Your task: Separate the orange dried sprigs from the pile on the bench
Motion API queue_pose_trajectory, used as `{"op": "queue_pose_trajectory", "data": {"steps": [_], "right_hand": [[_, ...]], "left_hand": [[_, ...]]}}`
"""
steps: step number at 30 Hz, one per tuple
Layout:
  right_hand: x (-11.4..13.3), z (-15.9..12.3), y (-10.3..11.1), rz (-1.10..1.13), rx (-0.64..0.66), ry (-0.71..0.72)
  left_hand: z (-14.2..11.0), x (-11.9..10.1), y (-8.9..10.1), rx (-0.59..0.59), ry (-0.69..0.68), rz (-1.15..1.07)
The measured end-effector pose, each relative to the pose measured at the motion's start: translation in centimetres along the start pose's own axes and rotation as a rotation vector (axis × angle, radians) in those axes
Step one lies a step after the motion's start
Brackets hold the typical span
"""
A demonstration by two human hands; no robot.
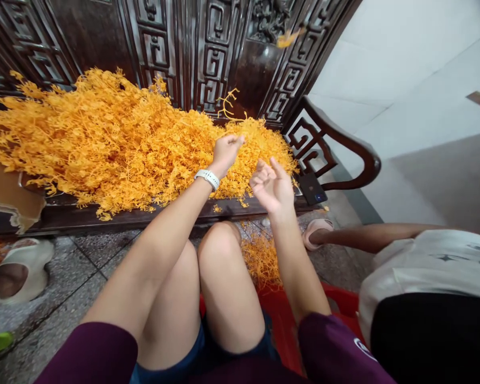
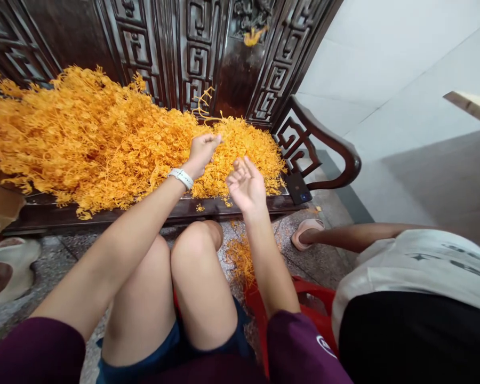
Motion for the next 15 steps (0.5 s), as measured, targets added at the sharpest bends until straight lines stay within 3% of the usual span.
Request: {"op": "queue_pose_trajectory", "data": {"steps": [3, 5, 11, 15], "right_hand": [[-1.4, -0.4, 0.1, 0.101, -0.037, -0.068], [-1.7, -0.8, 0.2, 0.041, -0.076, -0.005], [0.1, 0.8, 1.1, -0.622, -0.158, 0.439], [1.0, 2.5, 2.5, -0.878, -0.114, 0.514]], "left_hand": [[0.1, -0.1, -0.6, 0.04, -0.123, 0.026], [0.2, 0.0, -0.8, 0.076, -0.205, 0.026], [0.0, 0.3, -1.4, 0.295, -0.312, 0.112], [-0.6, -0.1, -1.4, 0.349, -0.421, 0.308]]}}
Point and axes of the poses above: each hand's wrist, its own z-axis towards the middle knuckle, its own y-axis out of the back of the hand, x = y × z, the point moved 4 cm from there along z, towards the middle knuckle, and after that the axes turned 10 degrees about z, right-handed, at the moved point
